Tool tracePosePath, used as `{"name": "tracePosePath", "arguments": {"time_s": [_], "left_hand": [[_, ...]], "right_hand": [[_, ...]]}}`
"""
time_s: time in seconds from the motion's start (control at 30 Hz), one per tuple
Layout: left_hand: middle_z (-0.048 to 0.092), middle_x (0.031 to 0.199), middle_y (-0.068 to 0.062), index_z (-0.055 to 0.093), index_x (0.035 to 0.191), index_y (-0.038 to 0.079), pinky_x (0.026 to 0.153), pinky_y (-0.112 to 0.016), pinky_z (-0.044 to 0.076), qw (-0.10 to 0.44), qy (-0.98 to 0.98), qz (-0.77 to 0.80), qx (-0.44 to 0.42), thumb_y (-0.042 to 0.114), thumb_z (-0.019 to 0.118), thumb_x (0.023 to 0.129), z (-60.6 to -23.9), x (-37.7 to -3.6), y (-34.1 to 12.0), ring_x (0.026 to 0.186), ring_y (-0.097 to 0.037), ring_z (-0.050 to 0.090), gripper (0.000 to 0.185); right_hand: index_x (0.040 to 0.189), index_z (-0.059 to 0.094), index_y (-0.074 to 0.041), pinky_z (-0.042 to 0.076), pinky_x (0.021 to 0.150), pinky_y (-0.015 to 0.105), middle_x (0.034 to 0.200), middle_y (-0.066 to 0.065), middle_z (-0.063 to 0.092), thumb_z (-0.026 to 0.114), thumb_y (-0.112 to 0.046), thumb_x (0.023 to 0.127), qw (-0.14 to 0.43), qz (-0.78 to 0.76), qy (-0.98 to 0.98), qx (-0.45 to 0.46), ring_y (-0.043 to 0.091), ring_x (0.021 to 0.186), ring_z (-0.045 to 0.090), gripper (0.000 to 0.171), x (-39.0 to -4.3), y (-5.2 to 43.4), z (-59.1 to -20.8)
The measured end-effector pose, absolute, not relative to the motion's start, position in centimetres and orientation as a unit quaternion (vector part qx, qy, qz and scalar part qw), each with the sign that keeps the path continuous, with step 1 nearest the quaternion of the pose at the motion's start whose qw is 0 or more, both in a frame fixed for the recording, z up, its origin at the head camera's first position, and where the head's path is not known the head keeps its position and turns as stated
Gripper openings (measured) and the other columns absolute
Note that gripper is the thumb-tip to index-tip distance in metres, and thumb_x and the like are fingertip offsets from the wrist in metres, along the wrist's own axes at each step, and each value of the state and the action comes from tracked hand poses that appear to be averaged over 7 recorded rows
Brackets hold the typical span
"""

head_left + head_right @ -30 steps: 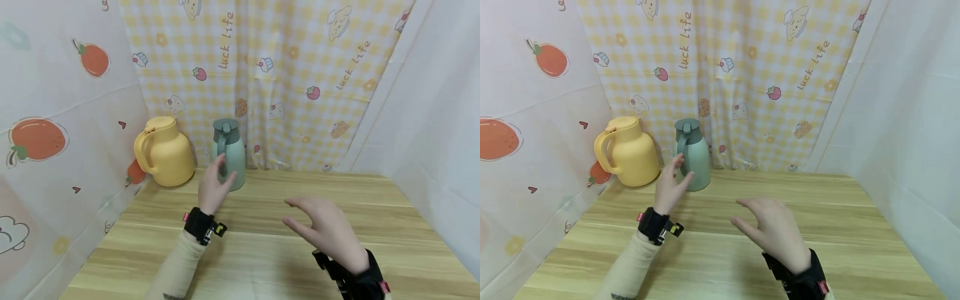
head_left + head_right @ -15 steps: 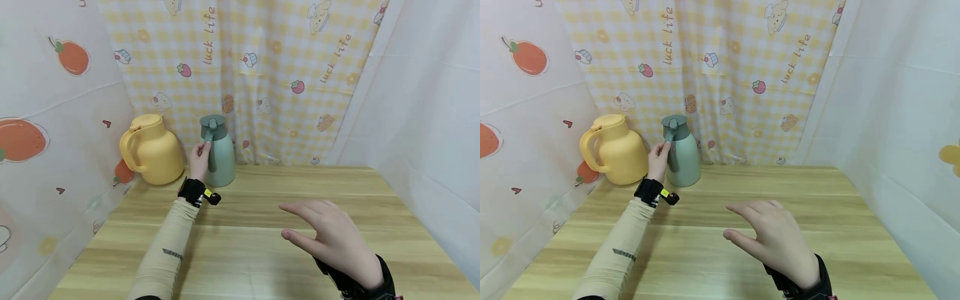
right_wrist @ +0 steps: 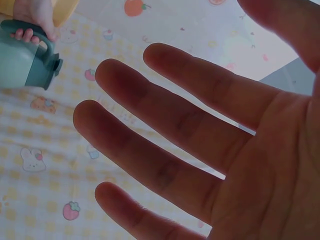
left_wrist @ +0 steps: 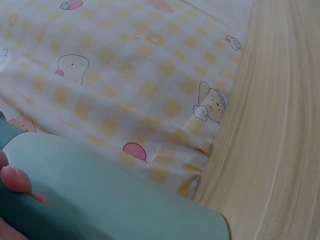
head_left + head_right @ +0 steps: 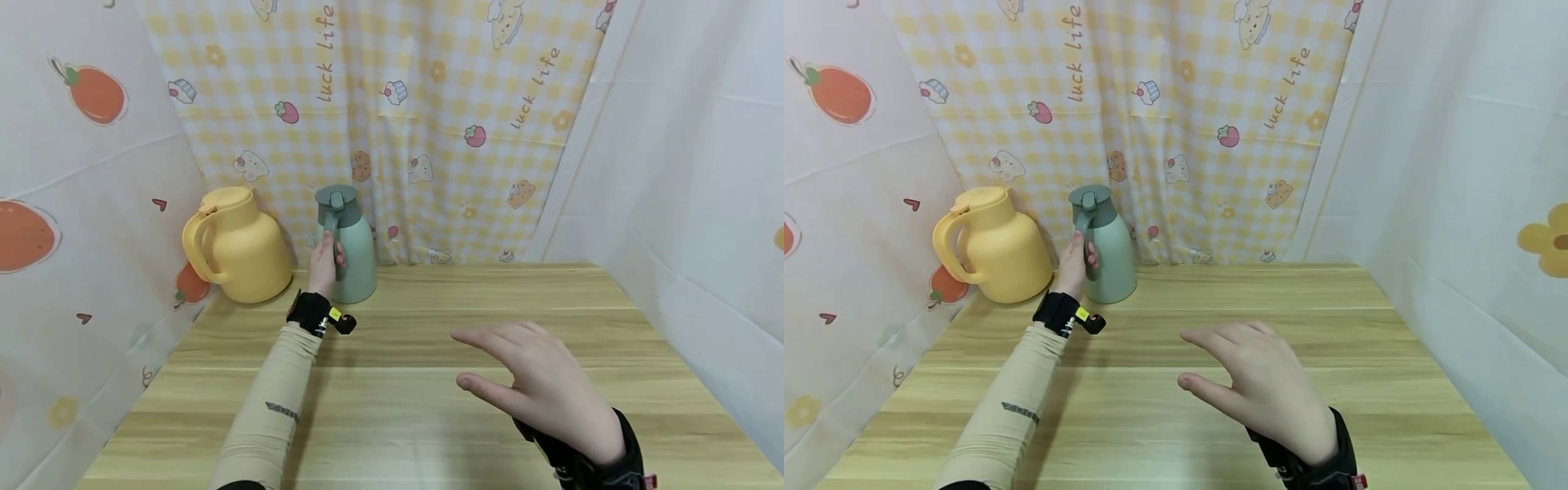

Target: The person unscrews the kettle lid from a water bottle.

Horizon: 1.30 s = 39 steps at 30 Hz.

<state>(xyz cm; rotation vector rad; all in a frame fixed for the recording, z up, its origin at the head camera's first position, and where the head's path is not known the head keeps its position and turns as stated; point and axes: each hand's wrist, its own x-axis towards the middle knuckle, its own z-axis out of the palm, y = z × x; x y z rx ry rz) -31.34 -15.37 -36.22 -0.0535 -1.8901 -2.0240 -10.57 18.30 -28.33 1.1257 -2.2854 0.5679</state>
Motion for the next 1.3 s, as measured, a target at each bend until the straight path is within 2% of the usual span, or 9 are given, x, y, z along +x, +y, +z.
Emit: {"name": "tracePosePath", "arguments": {"time_s": [0.17, 0.47, 0.77, 1.07, 1.3], "left_hand": [[0.043, 0.063, -0.002, 0.047, 0.074, 0.006, 0.066, -0.029, 0.039, 0.155, -0.666, -0.729, -0.025, 0.039, 0.027, 0.105, -35.1, -30.0, -15.0, 0.061, -0.016, 0.045, 0.049], [0.04, 0.06, -0.003, 0.044, 0.07, 0.003, 0.061, -0.029, 0.036, 0.168, -0.663, -0.729, -0.04, 0.032, 0.027, 0.107, -34.6, -28.2, -14.0, 0.056, -0.016, 0.041, 0.05], [0.039, 0.057, 0.0, 0.043, 0.066, 0.009, 0.058, -0.025, 0.034, 0.169, -0.627, -0.759, -0.051, 0.044, 0.031, 0.104, -36.4, -27.8, -12.9, 0.054, -0.013, 0.038, 0.053], [0.037, 0.057, -0.001, 0.042, 0.065, 0.008, 0.057, -0.026, 0.032, 0.137, -0.625, -0.766, -0.062, 0.034, 0.024, 0.107, -36.3, -25.6, -11.6, 0.054, -0.014, 0.037, 0.052], [0.036, 0.058, 0.0, 0.041, 0.066, 0.01, 0.058, -0.026, 0.031, 0.122, -0.627, -0.764, -0.088, 0.048, 0.031, 0.104, -36.7, -22.9, -9.9, 0.055, -0.014, 0.036, 0.054]], "right_hand": [[0.123, 0.065, -0.023, 0.047, 0.083, 0.039, 0.109, -0.012, 0.066, 0.069, -0.044, 0.088, 0.248, 0.203, -0.853, 0.412, 0.008, 0.098, 0.062, 0.042, -10.6, 18.5, -28.5], [0.124, 0.065, -0.023, 0.046, 0.086, 0.041, 0.113, -0.013, 0.065, 0.068, -0.045, 0.088, 0.216, 0.193, -0.864, 0.411, 0.008, 0.103, 0.061, 0.042, -10.8, 18.5, -28.6], [0.124, 0.065, -0.021, 0.047, 0.086, 0.041, 0.112, -0.011, 0.067, 0.064, -0.047, 0.091, 0.214, 0.192, -0.858, 0.426, 0.009, 0.101, 0.062, 0.042, -11.2, 18.5, -28.7], [0.126, 0.064, -0.02, 0.046, 0.088, 0.041, 0.114, -0.011, 0.066, 0.062, -0.048, 0.092, 0.201, 0.187, -0.856, 0.439, 0.01, 0.101, 0.062, 0.044, -11.7, 18.1, -28.7], [0.127, 0.064, -0.021, 0.046, 0.088, 0.042, 0.115, -0.01, 0.066, 0.063, -0.047, 0.092, 0.187, 0.188, -0.859, 0.437, 0.011, 0.101, 0.062, 0.043, -11.9, 17.8, -28.9]]}}
